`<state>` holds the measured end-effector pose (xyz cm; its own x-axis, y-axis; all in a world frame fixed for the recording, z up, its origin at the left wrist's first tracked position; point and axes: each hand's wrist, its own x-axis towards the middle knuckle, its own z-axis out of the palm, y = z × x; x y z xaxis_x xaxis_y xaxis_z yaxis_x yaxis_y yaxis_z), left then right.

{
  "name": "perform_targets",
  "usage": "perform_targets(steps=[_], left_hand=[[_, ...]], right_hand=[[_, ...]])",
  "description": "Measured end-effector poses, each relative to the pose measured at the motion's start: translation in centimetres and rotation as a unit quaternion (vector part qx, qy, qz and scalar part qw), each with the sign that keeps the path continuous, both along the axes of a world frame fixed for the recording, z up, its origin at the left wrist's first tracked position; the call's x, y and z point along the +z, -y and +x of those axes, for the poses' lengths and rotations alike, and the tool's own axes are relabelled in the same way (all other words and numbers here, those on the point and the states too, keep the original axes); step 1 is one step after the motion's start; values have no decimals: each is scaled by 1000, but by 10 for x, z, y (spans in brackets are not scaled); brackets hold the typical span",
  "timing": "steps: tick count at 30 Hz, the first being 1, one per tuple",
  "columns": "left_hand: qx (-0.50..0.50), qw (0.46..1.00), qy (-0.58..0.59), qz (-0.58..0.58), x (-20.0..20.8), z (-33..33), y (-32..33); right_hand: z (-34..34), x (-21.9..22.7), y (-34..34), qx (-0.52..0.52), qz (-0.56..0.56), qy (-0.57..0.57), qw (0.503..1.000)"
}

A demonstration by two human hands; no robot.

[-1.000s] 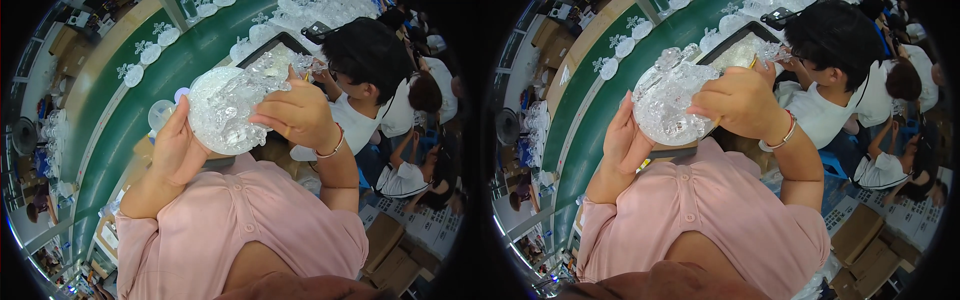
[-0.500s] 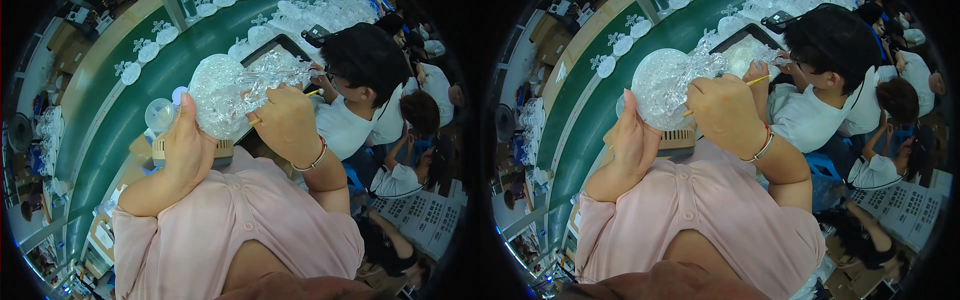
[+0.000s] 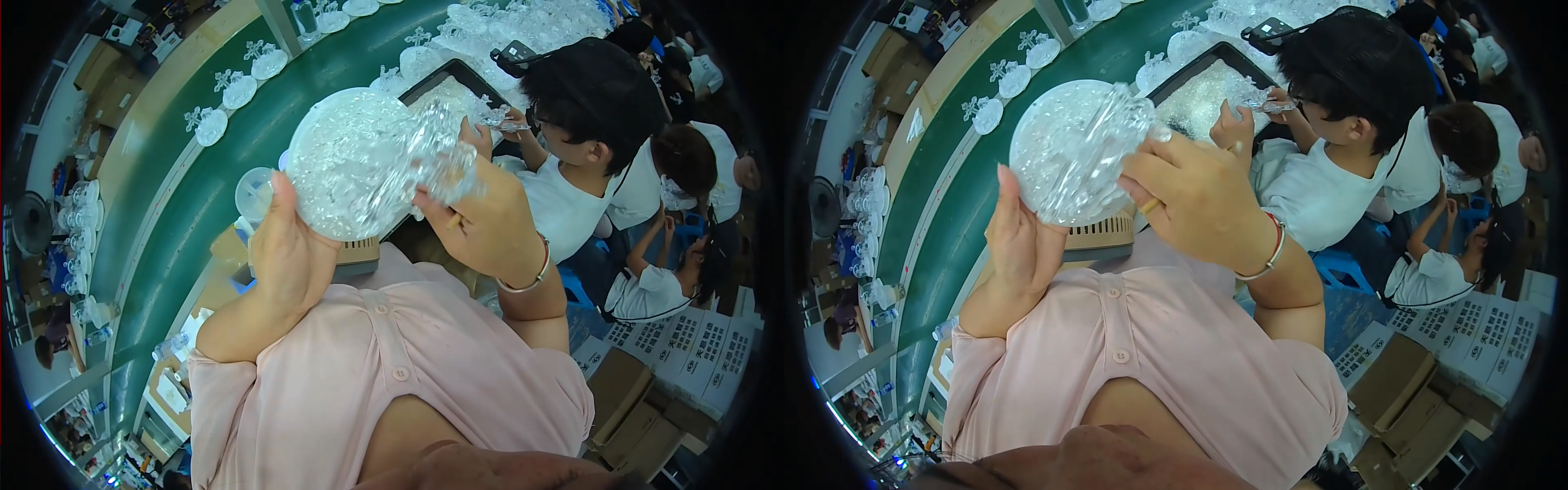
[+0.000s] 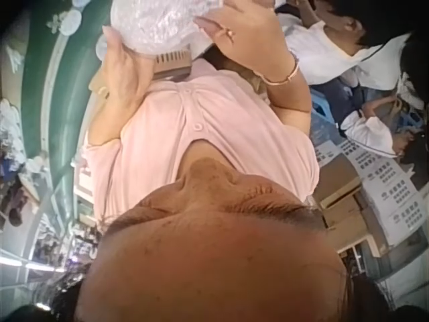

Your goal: Applying adhesive to translucent star-shaped plastic components to assemble decorative light fixtures.

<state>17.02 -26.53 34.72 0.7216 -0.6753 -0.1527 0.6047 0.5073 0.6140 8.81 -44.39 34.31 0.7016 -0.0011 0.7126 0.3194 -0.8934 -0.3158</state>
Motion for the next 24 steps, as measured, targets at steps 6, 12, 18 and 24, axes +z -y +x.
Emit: perform_targets(steps=[6,12,18,24], left_hand=[[-37,999,30,-12,-4,-1,-11],[-76,991,105,16,-4,-2,-13],[-87,989,114,37,-5,-3,-12],[-93,994,40,-30,-16,2,-14]], right_hand=[[-17,11,-4,15,110,-115,987],[-17,4,-5,66,144,-95,983],[-20,-3,-5,85,164,-123,975],[-23,-7,0,92,97,-184,974]])
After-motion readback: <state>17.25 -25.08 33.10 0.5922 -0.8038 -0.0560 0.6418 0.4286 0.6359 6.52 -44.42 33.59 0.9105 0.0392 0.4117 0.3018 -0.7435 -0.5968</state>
